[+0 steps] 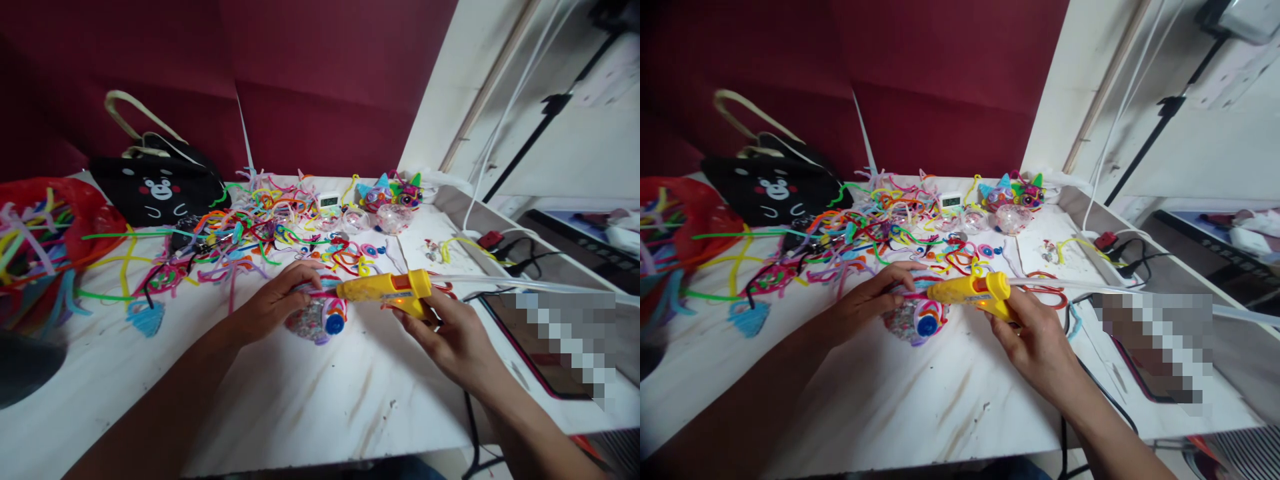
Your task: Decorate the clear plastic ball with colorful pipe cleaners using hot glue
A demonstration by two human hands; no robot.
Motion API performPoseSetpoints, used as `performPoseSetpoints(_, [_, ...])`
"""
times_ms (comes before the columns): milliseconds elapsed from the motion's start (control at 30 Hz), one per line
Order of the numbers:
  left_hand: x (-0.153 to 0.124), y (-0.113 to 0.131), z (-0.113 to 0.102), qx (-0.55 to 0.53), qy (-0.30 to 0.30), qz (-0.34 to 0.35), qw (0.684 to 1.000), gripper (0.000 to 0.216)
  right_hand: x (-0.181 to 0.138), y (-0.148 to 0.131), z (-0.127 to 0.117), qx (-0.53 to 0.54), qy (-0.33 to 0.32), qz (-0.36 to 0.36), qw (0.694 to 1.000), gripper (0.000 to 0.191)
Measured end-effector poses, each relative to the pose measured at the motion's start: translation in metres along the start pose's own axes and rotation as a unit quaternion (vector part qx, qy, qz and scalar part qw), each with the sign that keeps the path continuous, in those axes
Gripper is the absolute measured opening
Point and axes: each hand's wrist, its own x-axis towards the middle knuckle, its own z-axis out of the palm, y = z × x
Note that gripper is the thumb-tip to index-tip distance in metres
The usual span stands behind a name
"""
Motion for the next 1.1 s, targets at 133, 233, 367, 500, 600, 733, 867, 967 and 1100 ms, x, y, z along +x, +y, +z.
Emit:
performPoseSetpoints(133, [0.000, -0.003, 0.000, -0.008, -0.001, 0.007, 1.000, 0.012, 0.001, 0.000, 0.001, -0.003, 0.010, -0.011, 1.000, 0.008])
performPoseSetpoints(233, [0.000, -0.006, 0.000, -0.017, 0.001, 0.016, 1.000, 0.013, 0.000, 0.000, 0.001, 0.003, 0.008, 0.002, 1.000, 0.010])
performPoseSetpoints(367, [0.000, -0.005, 0.000, -0.018, -0.001, 0.010, 1.000, 0.013, -0.006, 0.002, -0.011, 0.028, 0.032, 0.064, 0.997, 0.006])
performPoseSetpoints(500, [0.001, -0.007, 0.000, -0.003, -0.005, 0.011, 1.000, 0.013, -0.018, 0.014, -0.029, 0.030, 0.012, 0.121, 0.992, 0.021])
performPoseSetpoints(600, [0.002, -0.011, 0.000, 0.008, -0.001, 0.026, 1.000, 0.016, -0.029, 0.026, -0.033, 0.032, -0.078, 0.143, 0.986, 0.021])
performPoseSetpoints(733, [0.003, -0.011, 0.000, 0.006, -0.004, 0.024, 1.000, 0.016, -0.039, 0.037, -0.024, 0.021, -0.139, 0.145, 0.979, 0.014])
performPoseSetpoints(867, [0.003, -0.010, 0.000, 0.003, -0.002, 0.026, 1.000, 0.015, -0.038, 0.039, -0.017, -0.057, -0.168, 0.155, 0.972, 0.027])
performPoseSetpoints(967, [0.003, -0.012, 0.001, 0.007, 0.000, 0.026, 1.000, 0.015, -0.027, 0.032, -0.016, -0.129, -0.168, 0.127, 0.969, 0.026])
performPoseSetpoints(1100, [0.002, -0.014, 0.002, 0.005, 0.005, 0.024, 1.000, 0.015, 0.002, 0.001, -0.011, -0.059, -0.112, 0.031, 0.991, 0.021])
